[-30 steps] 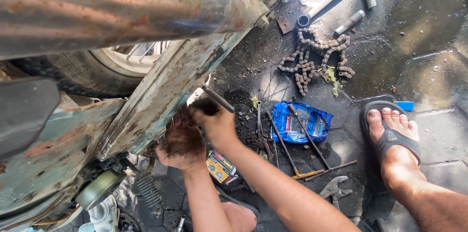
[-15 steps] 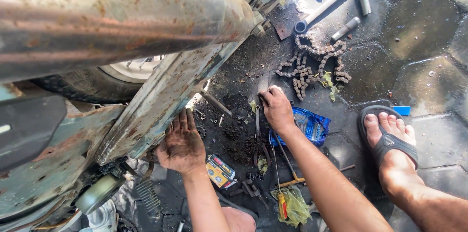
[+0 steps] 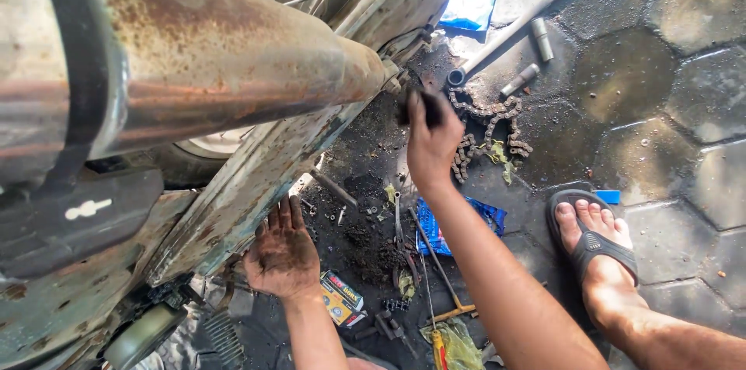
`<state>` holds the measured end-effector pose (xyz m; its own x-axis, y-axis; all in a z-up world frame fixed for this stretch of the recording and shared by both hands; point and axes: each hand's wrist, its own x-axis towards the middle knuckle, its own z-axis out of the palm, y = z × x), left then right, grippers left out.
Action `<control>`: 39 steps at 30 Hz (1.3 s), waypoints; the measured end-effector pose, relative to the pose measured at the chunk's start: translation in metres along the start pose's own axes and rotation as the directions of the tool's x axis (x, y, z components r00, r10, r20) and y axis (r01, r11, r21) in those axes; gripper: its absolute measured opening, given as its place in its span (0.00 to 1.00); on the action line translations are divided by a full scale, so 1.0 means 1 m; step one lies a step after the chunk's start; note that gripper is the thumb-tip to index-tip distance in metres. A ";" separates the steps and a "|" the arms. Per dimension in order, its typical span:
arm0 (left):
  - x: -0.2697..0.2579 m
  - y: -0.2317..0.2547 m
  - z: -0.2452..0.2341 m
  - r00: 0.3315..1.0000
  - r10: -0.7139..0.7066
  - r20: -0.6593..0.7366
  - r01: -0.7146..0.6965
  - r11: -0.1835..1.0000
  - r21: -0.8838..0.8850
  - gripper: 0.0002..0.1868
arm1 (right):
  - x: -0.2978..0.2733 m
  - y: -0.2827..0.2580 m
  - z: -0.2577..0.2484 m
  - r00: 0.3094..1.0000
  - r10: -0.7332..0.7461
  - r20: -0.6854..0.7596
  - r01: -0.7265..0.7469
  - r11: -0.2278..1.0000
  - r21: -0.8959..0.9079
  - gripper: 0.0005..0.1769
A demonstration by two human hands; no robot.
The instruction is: The person works on the rear wheel and chain area of a motorcycle, using a wrench to tighten bolts and adjusting the chain tension. The person also handles a small metal part and a chain link while seated on the ground.
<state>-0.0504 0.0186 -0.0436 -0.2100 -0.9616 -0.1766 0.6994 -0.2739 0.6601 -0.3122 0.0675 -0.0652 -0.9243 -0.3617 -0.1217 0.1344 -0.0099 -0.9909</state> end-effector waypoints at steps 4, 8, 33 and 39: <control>-0.001 0.000 -0.001 1.000 0.011 -0.009 -0.010 1.000 0.023 0.38 | 0.029 -0.032 0.017 0.987 0.157 0.040 -0.162 0.930 0.329 0.16; -0.002 -0.003 0.001 0.999 0.032 0.004 -0.032 0.999 0.014 0.39 | 0.032 -0.043 0.023 0.849 0.519 0.098 -0.471 0.659 0.587 0.15; -0.008 -0.005 -0.003 0.999 0.042 0.014 -0.041 0.994 -0.105 0.26 | 0.037 0.008 0.021 0.988 0.150 0.028 -0.147 0.882 0.449 0.09; -0.009 -0.003 0.019 0.998 0.043 -0.053 -0.045 0.999 -0.026 0.37 | 0.029 -0.013 0.020 0.959 0.282 0.036 -0.269 0.855 0.443 0.16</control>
<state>-0.0637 0.0279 -0.0300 -0.1433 -0.9720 -0.1862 0.7256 -0.2311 0.6482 -0.3340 0.0387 -0.0546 -0.8353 -0.3830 -0.3944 0.5213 -0.3243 -0.7893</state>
